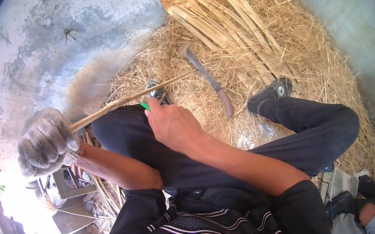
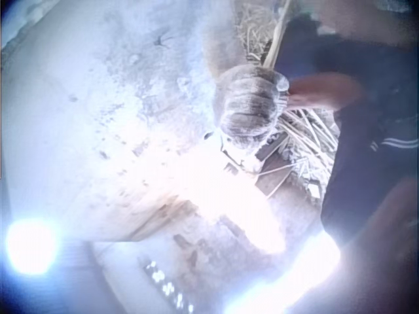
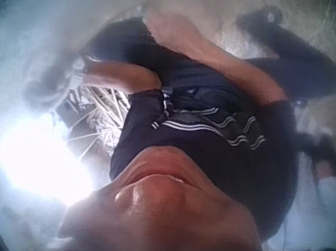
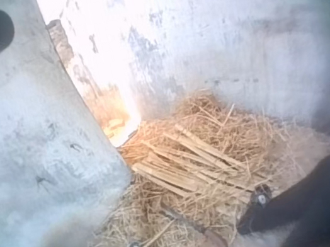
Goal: The person sits on a straw-covered floor and uses a knife to peel the outer layer off a long bamboo stick. They hold the stick with a gloved left hand and scrape the surface with the knife in their right hand, creating a pile of shavings.
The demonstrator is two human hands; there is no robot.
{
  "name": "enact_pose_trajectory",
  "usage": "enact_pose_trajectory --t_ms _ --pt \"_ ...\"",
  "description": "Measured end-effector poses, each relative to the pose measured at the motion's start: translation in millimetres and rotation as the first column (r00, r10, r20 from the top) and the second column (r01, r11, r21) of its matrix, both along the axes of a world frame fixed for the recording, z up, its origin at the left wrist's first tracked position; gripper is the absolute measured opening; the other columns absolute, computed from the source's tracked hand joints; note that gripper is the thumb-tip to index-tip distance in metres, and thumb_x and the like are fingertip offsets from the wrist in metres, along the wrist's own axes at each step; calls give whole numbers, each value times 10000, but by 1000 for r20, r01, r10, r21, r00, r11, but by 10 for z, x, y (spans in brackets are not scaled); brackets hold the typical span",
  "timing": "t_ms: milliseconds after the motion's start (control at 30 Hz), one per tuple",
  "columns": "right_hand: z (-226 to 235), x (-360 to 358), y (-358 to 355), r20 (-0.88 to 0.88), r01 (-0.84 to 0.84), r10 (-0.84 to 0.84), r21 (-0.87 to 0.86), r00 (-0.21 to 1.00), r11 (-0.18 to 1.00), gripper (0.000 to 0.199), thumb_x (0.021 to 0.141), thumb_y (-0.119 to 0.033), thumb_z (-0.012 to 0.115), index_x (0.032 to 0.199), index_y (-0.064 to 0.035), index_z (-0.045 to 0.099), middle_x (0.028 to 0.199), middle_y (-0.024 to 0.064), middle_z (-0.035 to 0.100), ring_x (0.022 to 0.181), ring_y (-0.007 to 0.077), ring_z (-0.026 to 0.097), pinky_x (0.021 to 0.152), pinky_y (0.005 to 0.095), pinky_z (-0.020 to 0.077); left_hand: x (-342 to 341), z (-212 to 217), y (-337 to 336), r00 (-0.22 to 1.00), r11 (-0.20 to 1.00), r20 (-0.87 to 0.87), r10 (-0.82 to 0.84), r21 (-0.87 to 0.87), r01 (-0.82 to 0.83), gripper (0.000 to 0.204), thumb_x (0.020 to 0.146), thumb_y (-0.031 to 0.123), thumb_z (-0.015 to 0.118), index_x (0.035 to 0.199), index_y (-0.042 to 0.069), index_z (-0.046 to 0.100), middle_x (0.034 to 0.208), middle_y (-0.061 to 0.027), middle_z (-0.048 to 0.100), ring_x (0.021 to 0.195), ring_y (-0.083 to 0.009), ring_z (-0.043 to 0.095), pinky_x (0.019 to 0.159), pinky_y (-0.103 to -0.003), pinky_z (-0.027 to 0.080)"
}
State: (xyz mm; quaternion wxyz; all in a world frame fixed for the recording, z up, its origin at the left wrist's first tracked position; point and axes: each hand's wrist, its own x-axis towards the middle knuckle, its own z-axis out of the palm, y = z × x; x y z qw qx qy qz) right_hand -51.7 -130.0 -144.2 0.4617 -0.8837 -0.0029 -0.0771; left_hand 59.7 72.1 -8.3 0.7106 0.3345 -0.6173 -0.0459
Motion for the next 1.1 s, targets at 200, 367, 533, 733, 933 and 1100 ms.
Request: enact_pose_trajectory --t_ms 200,367,533,733,933,1100 --pt "-587 247 -56 -96 126 -137 -118 986 985 218 957 -182 461 960 32 500 573 230 579 555 443 608 540 543 494 59 -158 240 992 992 -17 124 -30 -124 350 870 331 626 588 157 514 440 42 448 341 -68 447 317 -214 402" --pt "-316 234 -46 -116 50 -71 -175 991 983 254 959 -205 473 1003 41 515 633 249 599 607 435 629 551 531 505 -89 -9 11 974 969 37 225 100 -228 392 923 366 551 593 157 518 464 55 490 349 -69 478 319 -220 436" --pt "-513 377 -122 -48 121 -132 -192 990 974 268 946 -213 502 1041 36 535 582 205 587 566 409 629 532 514 515 -55 -61 -54 998 996 -15 61 -70 -62 448 933 364 523 535 174 446 389 65 411 281 -65 401 260 -219 376" --pt "-856 426 -225 -12 99 -109 -324 994 941 214 930 -213 520 1047 -35 499 611 218 610 601 395 655 531 501 532 -15 -198 150 989 979 -104 103 -165 -120 358 917 202 515 567 173 446 425 46 398 326 -45 378 282 -206 346" --pt "-770 562 -49 -41 89 -109 -339 993 937 232 941 -216 508 1011 5 523 670 213 640 623 401 656 564 505 530 -66 23 -7 995 994 -59 82 -65 -85 355 915 221 464 568 158 423 415 44 356 317 -62 367 284 -237 415" --pt "-579 456 -32 -139 68 -103 -237 985 969 314 970 -260 468 1017 37 556 740 235 651 729 417 663 677 518 527 -73 44 -16 998 999 27 53 7 -53 364 909 286 509 580 141 454 433 23 417 333 -88 434 304 -252 425"
